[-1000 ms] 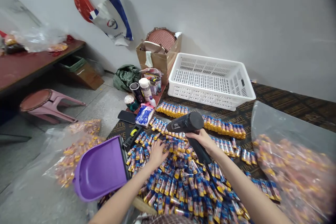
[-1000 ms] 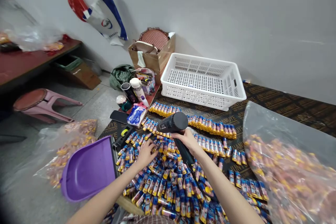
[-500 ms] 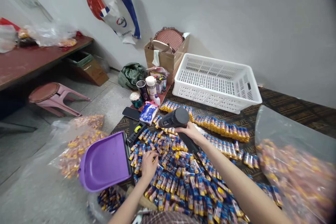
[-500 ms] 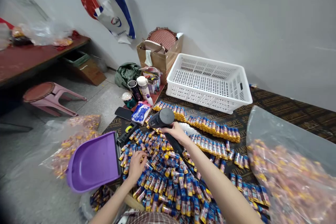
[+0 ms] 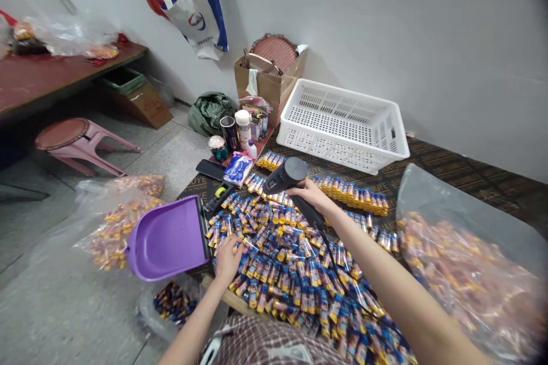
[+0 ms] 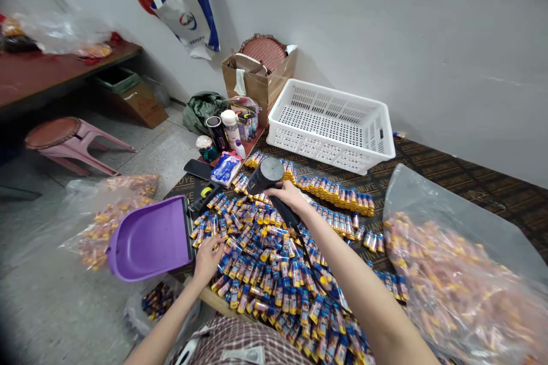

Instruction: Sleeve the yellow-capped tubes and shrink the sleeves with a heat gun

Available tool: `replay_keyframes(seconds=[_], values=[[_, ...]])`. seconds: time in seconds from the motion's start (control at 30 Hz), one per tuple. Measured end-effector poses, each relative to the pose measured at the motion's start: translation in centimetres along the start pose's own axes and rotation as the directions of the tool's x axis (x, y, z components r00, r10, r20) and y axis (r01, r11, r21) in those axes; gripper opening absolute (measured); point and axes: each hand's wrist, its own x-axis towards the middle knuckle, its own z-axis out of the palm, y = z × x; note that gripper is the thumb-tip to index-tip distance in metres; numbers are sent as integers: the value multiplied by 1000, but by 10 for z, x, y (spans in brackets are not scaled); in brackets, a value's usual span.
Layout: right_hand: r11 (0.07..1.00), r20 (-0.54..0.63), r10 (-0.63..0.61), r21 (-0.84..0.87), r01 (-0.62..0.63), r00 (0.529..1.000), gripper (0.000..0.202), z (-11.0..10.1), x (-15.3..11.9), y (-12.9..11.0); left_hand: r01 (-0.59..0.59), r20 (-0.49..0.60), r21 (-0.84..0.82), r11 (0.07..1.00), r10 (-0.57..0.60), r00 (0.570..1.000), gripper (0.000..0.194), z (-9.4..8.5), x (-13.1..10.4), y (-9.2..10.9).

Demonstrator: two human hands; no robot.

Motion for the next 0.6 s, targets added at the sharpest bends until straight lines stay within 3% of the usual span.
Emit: replay_keyframes(seconds=[0.27, 0.43, 0.6], values=[[999, -120, 50, -10, -51, 992, 19, -69, -66, 29, 44, 15, 4, 999, -44, 999, 19, -1, -57, 13], [998, -189, 64, 26, -60, 980, 19, -110, -109, 54, 19, 21, 0, 1000, -19, 1000, 21, 11, -83, 30], [997, -269, 49, 73, -30, 962, 21, -146, -173, 69, -28, 53, 6, 1000, 27, 998, 22, 30, -107, 58]])
